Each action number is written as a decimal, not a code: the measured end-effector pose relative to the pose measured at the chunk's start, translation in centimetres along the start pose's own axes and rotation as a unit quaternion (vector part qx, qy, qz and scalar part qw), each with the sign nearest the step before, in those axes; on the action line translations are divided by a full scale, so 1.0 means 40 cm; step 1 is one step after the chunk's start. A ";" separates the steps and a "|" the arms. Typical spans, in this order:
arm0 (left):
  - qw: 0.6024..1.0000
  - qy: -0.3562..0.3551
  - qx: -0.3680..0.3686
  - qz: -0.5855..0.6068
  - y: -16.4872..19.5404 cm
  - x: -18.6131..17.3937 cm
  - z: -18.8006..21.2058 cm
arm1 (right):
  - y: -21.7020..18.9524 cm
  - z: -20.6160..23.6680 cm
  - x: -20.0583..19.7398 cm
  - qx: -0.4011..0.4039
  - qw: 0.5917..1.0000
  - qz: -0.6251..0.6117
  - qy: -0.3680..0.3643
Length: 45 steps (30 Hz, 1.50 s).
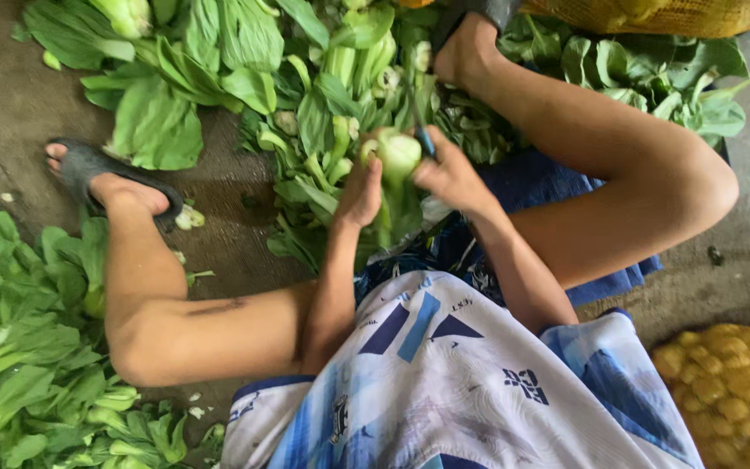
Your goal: The person sits on the floor surrounded by piles of bok choy and uses a small knife to trim the root ends off the vegetables one at a time, tossing trimmed heads aside and pulling new untrimmed ones from the pile.
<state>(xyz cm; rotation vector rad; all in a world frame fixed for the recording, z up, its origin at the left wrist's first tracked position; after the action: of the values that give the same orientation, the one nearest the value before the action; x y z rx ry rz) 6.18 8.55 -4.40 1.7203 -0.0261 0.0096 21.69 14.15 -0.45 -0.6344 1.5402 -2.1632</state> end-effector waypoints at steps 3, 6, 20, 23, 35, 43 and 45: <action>0.998 0.035 -0.029 -0.045 -0.029 -0.008 -0.011 | 0.009 -0.009 0.004 0.120 0.989 0.069 0.043; 0.974 0.052 -0.187 -0.116 -0.068 -0.060 -0.001 | -0.030 0.005 -0.055 0.075 0.985 0.110 0.114; 0.853 0.083 -0.146 -0.494 -0.200 -0.217 -0.366 | 0.002 0.026 -0.146 0.041 0.958 -0.260 0.110; 0.844 0.040 -0.280 -0.456 -0.239 -0.227 -0.360 | -0.023 0.033 -0.144 0.052 0.965 -0.231 0.112; 0.973 0.084 0.016 -0.215 0.084 -0.211 -0.125 | -0.150 -0.011 0.003 -0.001 0.947 0.310 0.080; 0.968 0.010 0.048 -0.245 0.178 -0.147 -0.101 | -0.225 0.017 0.071 -0.036 0.885 0.458 0.070; 0.963 -0.008 0.049 -0.264 0.181 -0.132 -0.096 | -0.228 0.017 0.076 -0.037 0.875 0.478 0.068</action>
<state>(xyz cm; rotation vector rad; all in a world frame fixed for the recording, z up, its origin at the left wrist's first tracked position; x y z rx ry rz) 0.76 11.35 3.21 1.7788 0.4270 -0.4028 18.99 14.69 8.79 0.2654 1.5326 -1.3905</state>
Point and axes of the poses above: each hand's wrist, its own z-axis away from the middle knuckle, its own x-axis out of the palm, y = z × x, the point moved 7 cm from there along -z, towards the middle knuckle, and after that the axes turned 12 degrees about x, right-handed, at the moved point
